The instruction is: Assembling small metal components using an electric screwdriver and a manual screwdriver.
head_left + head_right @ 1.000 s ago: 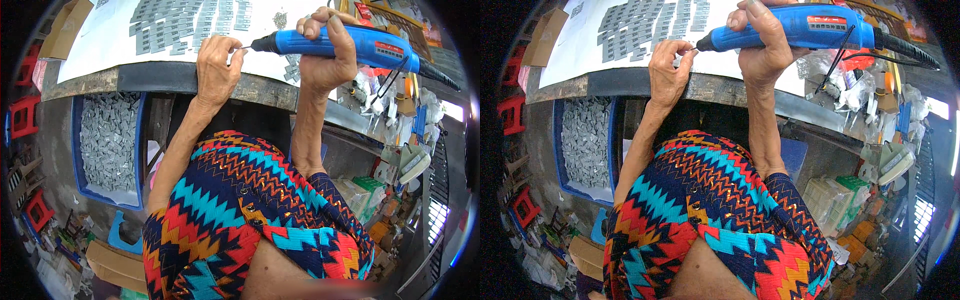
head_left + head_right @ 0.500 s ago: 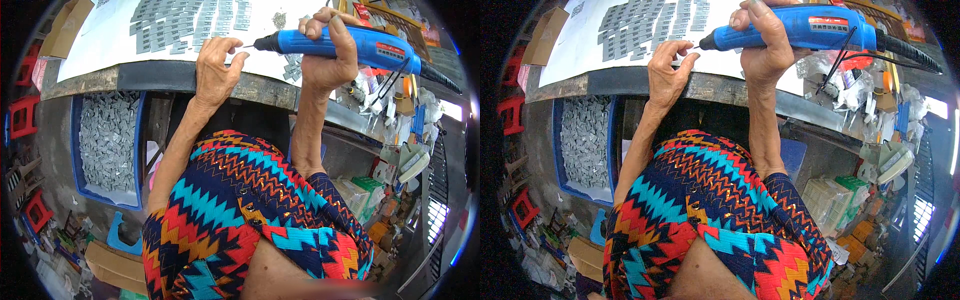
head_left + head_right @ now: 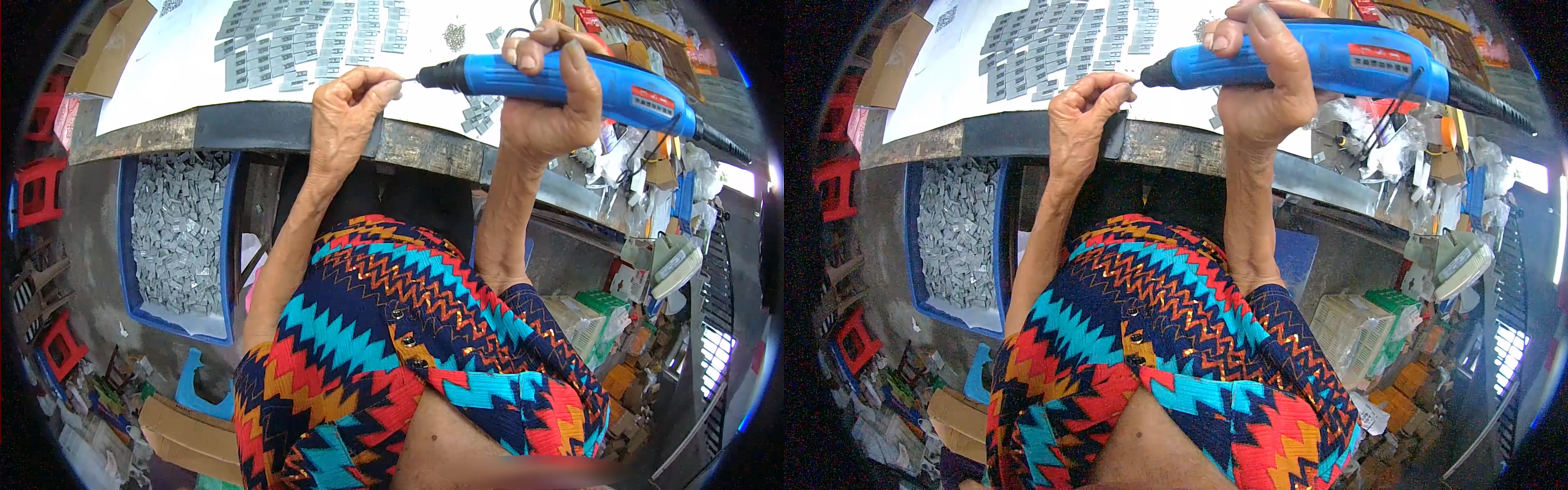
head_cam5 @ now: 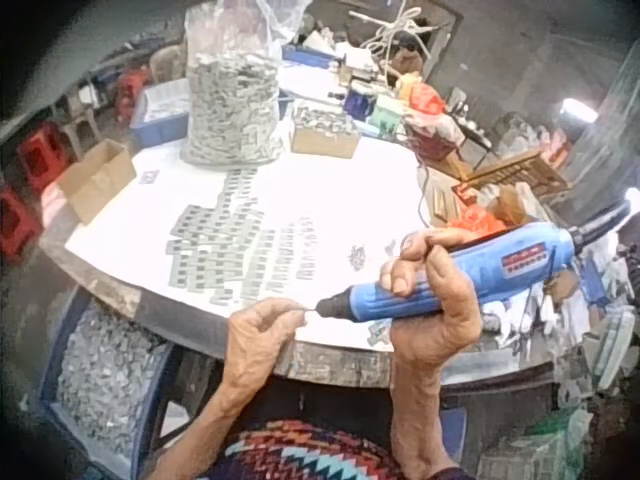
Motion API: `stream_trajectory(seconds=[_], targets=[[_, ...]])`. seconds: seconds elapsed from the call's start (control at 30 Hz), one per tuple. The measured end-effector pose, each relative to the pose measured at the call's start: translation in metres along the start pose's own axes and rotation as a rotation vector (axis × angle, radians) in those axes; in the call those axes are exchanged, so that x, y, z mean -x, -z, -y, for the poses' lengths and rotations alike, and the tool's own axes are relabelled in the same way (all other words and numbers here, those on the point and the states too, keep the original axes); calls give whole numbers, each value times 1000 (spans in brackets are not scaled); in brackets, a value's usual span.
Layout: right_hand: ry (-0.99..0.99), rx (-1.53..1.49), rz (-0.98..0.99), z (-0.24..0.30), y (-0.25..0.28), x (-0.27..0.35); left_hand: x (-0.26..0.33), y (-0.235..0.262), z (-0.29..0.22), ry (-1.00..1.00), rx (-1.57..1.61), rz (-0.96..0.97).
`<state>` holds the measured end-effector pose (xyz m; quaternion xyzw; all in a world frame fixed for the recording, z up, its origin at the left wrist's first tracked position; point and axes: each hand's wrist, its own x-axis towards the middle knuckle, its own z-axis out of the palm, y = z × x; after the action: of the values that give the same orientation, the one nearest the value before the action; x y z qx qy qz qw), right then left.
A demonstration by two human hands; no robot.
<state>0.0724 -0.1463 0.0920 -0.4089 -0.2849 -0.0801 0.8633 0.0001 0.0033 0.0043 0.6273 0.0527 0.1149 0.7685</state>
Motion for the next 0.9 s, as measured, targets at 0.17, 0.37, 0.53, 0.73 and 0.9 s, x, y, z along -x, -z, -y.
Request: stream_trajectory(seconds=[0.17,0.37,0.53,0.73,0.9], targets=[[11,-48,70,9,0,-2,-3,7,7,115,414,137],[31,-35,46,15,-7,0,-5,7,9,197,651,243],[29,-21,42,14,-5,0,-4,5,8,240,679,242],[30,-11,71,13,-3,0,-4,6,11,236,657,265],[20,-25,71,14,-1,0,-4,4,8,241,632,261]])
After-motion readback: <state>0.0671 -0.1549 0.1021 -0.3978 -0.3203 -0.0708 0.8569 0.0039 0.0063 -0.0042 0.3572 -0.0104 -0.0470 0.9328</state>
